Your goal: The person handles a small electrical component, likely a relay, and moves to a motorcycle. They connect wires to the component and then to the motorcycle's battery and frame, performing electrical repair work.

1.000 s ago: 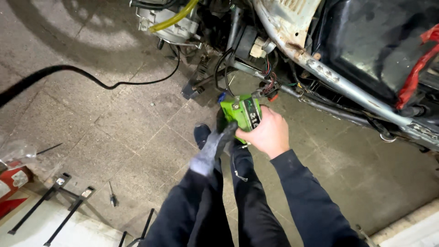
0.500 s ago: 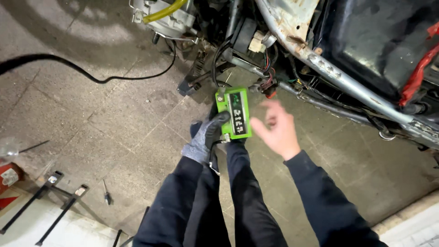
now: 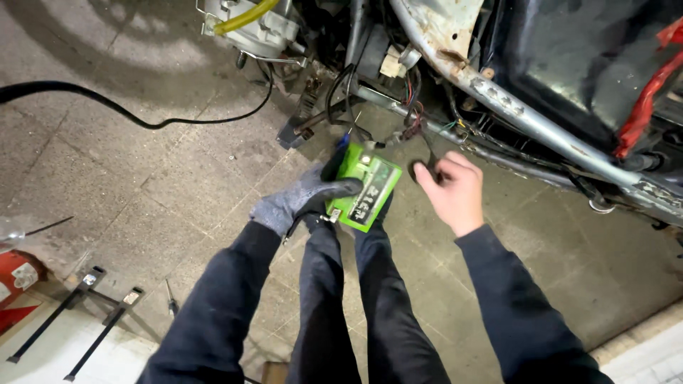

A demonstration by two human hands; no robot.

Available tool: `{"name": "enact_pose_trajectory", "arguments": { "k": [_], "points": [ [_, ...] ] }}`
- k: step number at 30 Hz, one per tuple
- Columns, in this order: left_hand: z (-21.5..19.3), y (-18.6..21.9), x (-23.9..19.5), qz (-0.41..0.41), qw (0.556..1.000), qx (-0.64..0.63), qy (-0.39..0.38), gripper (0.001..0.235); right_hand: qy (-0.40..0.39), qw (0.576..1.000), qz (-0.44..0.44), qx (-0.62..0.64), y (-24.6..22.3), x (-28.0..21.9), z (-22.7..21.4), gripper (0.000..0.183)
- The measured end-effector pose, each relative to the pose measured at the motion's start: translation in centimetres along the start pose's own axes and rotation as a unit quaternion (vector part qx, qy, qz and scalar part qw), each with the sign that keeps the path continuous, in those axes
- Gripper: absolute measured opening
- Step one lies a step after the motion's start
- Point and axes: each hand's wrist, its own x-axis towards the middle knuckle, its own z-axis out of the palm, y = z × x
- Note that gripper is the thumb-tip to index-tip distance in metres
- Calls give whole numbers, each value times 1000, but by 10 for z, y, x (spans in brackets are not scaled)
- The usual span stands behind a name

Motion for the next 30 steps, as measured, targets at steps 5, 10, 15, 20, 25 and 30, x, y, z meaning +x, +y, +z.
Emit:
{"name": "enact_pose_trajectory", "arguments": {
  "k": [5,10,15,20,25,30],
  "points": [
    [18,80,-11,0,995,95,-23,92,-65,997,-38,30,16,-8,-23,39],
    [6,76,6,61,990,123,-25,107,-137,981,-12,135,18,-11,-43,28],
    [11,59,7,89,995,30,23,97,-125,926,151,321,16,-23,-53,17],
    [55,4,10,114,976,-142,118,89,-140,941,110,288,54,-37,-39,25],
    [100,-35,41,158,877,-427,153,68,-169,924,120,321,24,-24,-55,21],
    [116,-74,91,206,755,-598,172,51,-158,940,100,287,19,-25,-71,21]
  ]
}}
